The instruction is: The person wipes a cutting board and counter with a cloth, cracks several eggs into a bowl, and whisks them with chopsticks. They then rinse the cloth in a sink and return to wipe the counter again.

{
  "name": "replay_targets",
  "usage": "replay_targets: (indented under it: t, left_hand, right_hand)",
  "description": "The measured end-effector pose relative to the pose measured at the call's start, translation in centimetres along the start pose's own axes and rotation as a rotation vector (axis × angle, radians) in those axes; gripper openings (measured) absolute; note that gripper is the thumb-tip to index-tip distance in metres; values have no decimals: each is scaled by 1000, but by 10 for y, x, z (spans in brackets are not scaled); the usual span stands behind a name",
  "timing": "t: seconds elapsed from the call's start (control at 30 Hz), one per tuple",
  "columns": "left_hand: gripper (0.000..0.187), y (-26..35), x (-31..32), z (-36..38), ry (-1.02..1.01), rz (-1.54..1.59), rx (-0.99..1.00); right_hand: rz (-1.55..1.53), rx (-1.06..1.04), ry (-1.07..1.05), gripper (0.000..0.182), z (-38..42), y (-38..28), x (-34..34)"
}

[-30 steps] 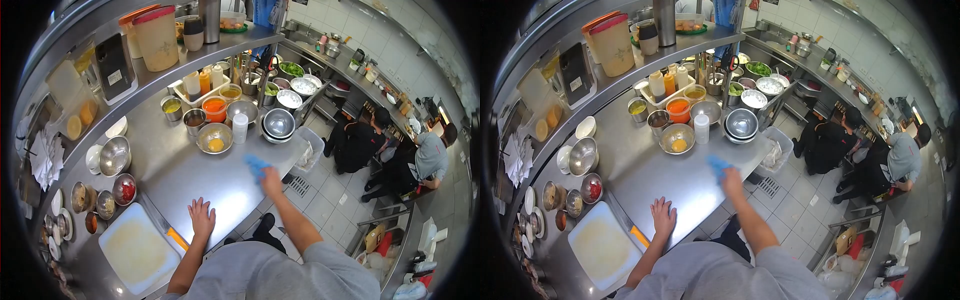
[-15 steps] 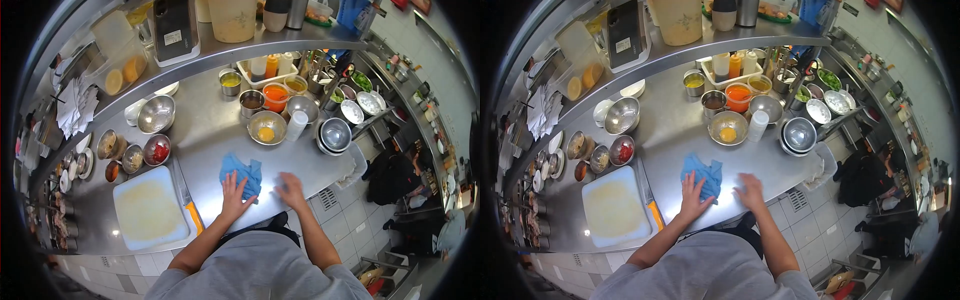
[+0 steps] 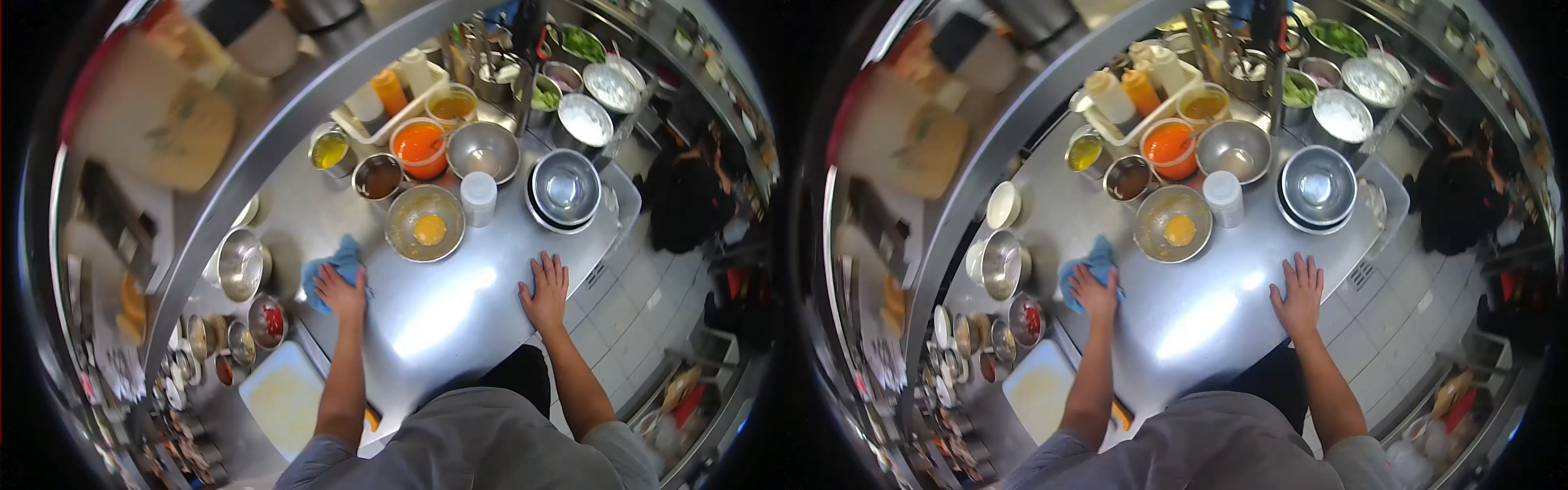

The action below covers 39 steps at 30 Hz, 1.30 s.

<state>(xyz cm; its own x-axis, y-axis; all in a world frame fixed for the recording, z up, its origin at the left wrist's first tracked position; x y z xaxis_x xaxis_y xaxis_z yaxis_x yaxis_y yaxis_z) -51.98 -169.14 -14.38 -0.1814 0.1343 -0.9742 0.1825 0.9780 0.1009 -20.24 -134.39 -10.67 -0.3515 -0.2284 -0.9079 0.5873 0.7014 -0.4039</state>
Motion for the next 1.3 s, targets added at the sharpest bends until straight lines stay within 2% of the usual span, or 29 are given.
replay_targets:
  t: [0.17,0.3,0.4,0.57,0.6,0.63,0.7,0.87,0.9,0.97,1.1,1.23,1.3]
  left_hand:
    - [73,-9,41,-136,-1,-33,78]
    - [71,-30,67,-229,33,-38,102]
    - [74,-45,82,-293,-46,-32,63]
    - [76,-41,83,-314,-113,14,-9]
    - [75,-37,84,-309,-149,55,62]
    - [74,-37,86,-300,-183,90,126]
    - [72,-24,88,-270,-105,167,223]
    - [64,41,54,-163,-242,325,530]
    - [62,47,47,-136,-267,358,615]
    - [61,54,27,-80,-321,496,644]
    - [52,59,2,52,-349,559,785]
    - [49,93,-44,188,-505,576,936]
    - [50,112,-73,233,-564,630,983]
  right_hand:
    - [11,29,-27,54,-6,-2,11]
    - [70,41,-17,51,-9,-5,15]
    - [104,33,-8,52,-13,-7,16]
    - [88,39,-12,51,-13,-10,14]
    - [86,39,-14,51,-12,-10,15]
    - [79,23,-12,51,-11,-11,15]
    - [90,23,-6,51,-10,-11,14]
    - [82,-14,32,51,-3,-10,13]
    - [73,-11,36,51,-1,-8,13]
    - [64,-38,71,50,3,-5,12]
    - [53,-53,99,51,8,-2,12]
    - [44,-81,130,51,11,1,13]
    - [2,-61,104,51,12,5,16]
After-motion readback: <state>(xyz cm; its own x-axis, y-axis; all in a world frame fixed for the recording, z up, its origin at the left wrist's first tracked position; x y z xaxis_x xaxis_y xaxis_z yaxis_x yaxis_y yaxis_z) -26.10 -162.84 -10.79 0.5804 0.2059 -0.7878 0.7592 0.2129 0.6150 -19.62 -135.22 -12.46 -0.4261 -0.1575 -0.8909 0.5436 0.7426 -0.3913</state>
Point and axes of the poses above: each hand's wrist, its own z-axis away from the middle knuckle, its own x-axis out of the palm, y = z × x, the point moved 5 cm from there along -z, towards the middle knuckle
